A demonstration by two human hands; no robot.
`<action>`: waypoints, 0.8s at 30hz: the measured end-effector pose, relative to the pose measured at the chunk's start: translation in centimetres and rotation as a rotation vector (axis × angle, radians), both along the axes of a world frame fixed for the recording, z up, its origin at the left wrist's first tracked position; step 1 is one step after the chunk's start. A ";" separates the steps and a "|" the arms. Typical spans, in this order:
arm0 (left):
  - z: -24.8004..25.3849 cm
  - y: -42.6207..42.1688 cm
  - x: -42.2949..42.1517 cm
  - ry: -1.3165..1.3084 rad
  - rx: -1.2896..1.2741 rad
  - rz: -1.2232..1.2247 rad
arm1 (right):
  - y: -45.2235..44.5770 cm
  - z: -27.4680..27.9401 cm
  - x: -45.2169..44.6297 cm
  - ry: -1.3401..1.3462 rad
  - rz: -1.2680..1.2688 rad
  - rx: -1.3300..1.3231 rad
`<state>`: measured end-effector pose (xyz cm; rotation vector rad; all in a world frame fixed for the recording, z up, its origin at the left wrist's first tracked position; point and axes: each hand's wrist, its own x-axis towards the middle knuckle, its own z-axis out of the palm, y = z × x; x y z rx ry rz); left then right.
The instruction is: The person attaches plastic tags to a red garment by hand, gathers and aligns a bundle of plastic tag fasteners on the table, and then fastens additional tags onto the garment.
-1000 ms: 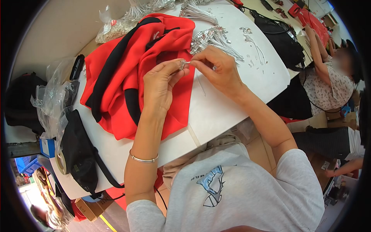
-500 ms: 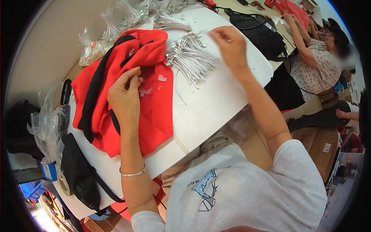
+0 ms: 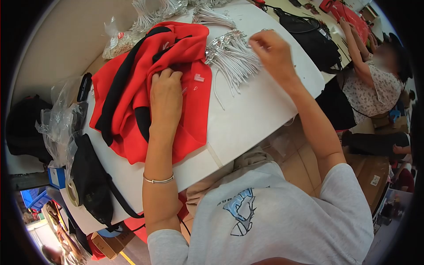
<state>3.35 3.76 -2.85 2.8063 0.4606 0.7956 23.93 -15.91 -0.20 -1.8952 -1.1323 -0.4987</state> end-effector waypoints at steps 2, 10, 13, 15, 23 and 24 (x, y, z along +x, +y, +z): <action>-0.1 0.0 0.1 -0.009 0.019 0.005 | 1.4 0.4 -3.2 0.021 0.071 -0.063; 0.7 -0.5 -0.1 -0.034 0.020 0.063 | 5.2 -1.5 -5.6 -0.237 -0.098 -0.443; 2.6 -1.1 -0.5 -0.150 -0.487 0.011 | 5.7 -2.1 -5.3 -0.283 -0.065 -0.330; 3.1 -1.1 -0.7 -0.190 -0.657 0.000 | 5.8 -2.0 -5.3 -0.297 -0.047 -0.293; 3.9 -1.8 -0.3 -0.345 -1.346 -0.192 | 4.1 0.9 -5.9 0.627 0.298 -0.022; 3.9 -1.9 -0.3 -0.353 -1.379 -0.203 | 4.0 1.0 -6.0 0.760 0.358 0.014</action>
